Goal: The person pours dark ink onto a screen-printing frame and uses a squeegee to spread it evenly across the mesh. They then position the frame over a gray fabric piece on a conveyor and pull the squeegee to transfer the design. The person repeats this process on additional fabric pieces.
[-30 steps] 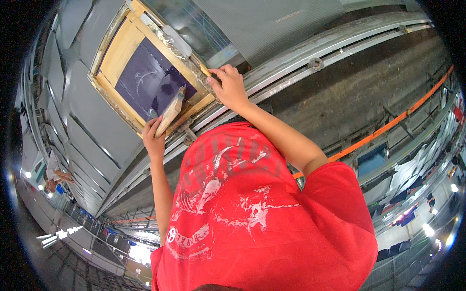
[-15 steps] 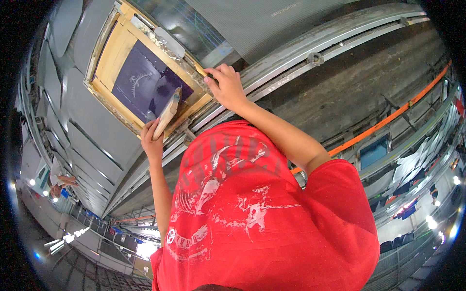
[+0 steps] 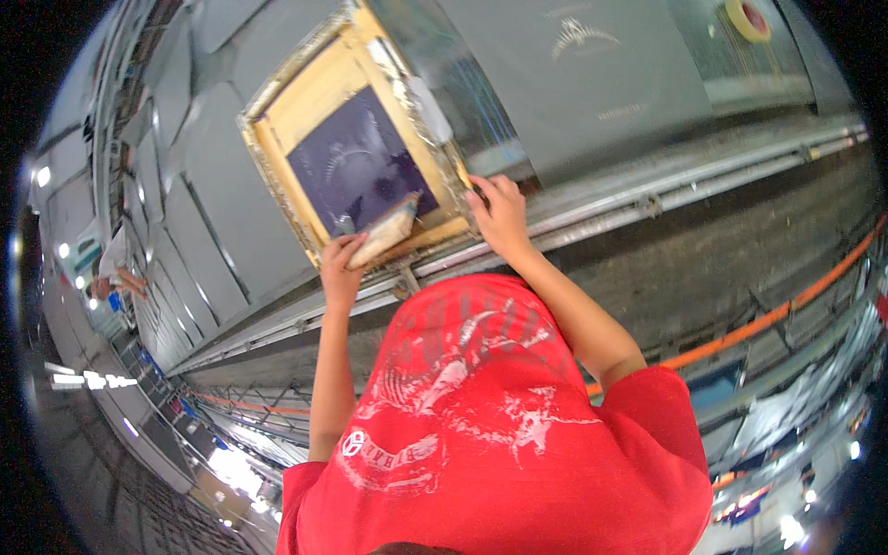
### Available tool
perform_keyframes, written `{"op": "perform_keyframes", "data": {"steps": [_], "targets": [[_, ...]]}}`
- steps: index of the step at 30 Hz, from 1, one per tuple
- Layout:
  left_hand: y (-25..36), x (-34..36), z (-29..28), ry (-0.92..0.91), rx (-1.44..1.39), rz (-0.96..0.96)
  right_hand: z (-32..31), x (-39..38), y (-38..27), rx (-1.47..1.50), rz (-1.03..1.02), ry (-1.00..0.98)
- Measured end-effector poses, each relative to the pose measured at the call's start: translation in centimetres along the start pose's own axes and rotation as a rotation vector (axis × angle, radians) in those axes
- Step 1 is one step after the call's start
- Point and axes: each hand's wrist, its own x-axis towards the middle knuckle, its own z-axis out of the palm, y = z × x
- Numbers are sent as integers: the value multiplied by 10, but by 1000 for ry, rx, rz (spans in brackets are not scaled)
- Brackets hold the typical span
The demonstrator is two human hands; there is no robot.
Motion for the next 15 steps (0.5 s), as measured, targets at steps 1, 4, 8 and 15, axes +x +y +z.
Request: {"op": "perform_keyframes", "data": {"steps": [1,4,8,15], "targets": [[2,-1,-1,1,27,13,1,0,3,-7,4,-17],[-1,-4,2,46,14,45,-1,0,1,-21,16,-55],[2,-6,4,90,14,49,-3,2,0,-67,6,-72],[3,-11,7,131,26,40,-3,5,3,-77,6,-122]]}}
